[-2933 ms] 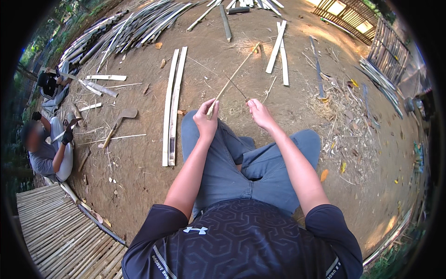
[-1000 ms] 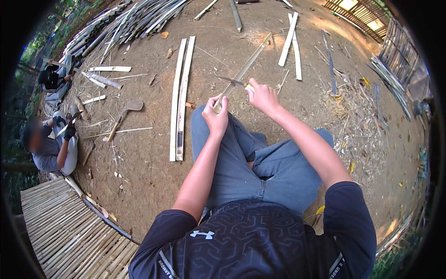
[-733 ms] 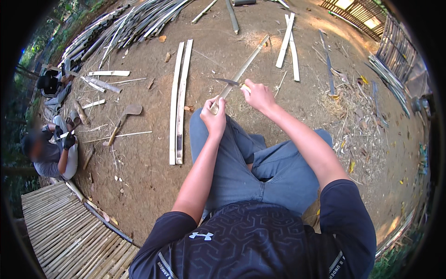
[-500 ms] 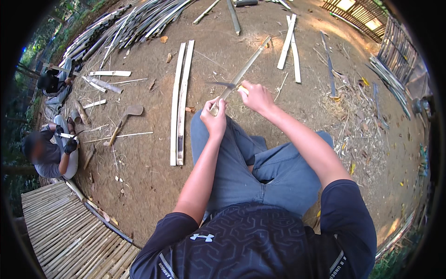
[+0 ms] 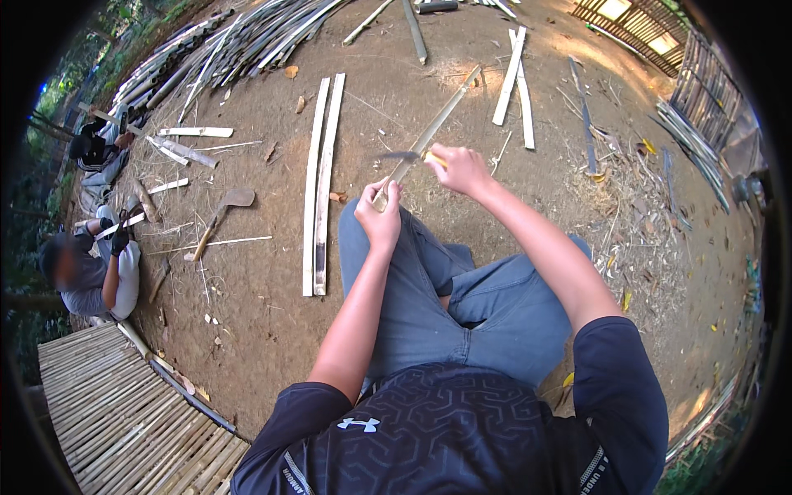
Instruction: The person shaves a long bamboo strip with a knife, smoothing the surface and edges while sitting on the ground.
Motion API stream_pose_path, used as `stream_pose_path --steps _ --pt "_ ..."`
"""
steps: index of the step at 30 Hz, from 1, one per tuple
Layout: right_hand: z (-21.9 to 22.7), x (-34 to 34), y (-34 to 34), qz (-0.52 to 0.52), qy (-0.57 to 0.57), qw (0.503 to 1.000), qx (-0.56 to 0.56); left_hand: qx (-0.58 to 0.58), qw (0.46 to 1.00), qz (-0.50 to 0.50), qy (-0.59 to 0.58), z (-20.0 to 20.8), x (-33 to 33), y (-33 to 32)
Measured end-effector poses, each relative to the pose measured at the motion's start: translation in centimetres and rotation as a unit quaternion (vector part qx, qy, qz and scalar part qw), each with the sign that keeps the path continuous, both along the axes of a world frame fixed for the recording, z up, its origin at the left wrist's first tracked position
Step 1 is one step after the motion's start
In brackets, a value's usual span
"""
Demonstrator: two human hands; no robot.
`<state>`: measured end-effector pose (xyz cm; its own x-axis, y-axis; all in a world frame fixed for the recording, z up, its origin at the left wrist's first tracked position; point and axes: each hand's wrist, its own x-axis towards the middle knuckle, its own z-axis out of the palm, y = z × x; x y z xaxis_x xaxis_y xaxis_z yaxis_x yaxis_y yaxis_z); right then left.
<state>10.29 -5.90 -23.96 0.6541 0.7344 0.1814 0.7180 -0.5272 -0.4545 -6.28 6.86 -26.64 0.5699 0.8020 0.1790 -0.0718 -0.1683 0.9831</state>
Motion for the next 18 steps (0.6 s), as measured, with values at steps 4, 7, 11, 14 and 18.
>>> stream_pose_path --steps 4,7,11,14,18 --pt "-0.4 1.0 0.8 -0.041 0.009 0.999 -0.012 -0.016 1.000 0.003 -0.015 -0.1 0.2 0.3" --pt "-0.7 1.8 0.9 -0.068 0.099 0.991 -0.050 0.009 1.000 -0.008 0.011 0.2 0.4 -0.1" --pt "-1.1 1.4 2.1 0.046 0.025 0.999 0.002 -0.020 1.000 0.000 -0.004 -0.2 0.0 0.3" --pt "-1.6 3.7 1.2 -0.156 0.059 0.986 -0.020 0.032 0.999 -0.017 0.025 0.0 0.4 -0.1" --pt "-1.7 2.1 1.4 0.087 -0.034 0.996 -0.001 -0.021 1.000 -0.004 -0.014 0.0 -0.2 0.5"
